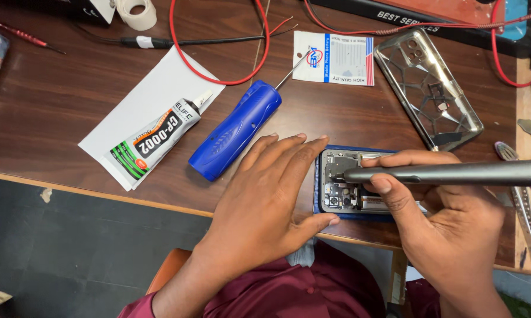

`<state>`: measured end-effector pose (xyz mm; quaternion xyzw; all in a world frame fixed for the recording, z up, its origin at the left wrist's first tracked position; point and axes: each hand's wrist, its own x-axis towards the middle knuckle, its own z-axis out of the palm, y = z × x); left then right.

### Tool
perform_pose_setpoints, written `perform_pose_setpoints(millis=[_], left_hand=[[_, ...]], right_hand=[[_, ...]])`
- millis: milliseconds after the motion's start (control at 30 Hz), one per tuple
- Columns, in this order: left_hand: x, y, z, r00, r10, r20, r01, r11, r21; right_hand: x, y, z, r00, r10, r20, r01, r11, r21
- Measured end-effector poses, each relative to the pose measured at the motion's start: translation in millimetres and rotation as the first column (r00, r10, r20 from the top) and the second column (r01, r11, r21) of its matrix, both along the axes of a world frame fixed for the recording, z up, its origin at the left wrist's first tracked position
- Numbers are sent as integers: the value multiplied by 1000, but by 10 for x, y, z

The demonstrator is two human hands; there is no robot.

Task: The person uses a cordless electric screwdriver to remove and re-tighten screws on the internal frame of a disassembled smartphone lying on a repair bench, steadying the phone with the other hand. Near the end, the person picks up a tube of adhesive and applies glue along the edge of the phone body.

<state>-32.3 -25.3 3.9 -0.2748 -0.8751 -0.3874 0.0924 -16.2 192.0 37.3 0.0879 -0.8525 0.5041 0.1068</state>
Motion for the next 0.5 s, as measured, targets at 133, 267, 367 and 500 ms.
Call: perform_pose_setpoints(millis=[133,267,367,500], left_hand=[[4,-2,-1,1000,11,25,-11,1000,4],[1,-3,-7,1000,6,22,-6,1000,4],[-2,-4,-12,1000,8,22,-8,1000,3],[2,-5,-16,1000,15,23,-15,1000,5]], right_hand=[[0,-9,6,1000,-18,5,18,1000,26],[-8,-16,5,999,-20,29,19,1000,12],[-17,-37,24,1000,-1,18,1,1000,15],[-74,-65,111,999,11,41,-14,997,76]])
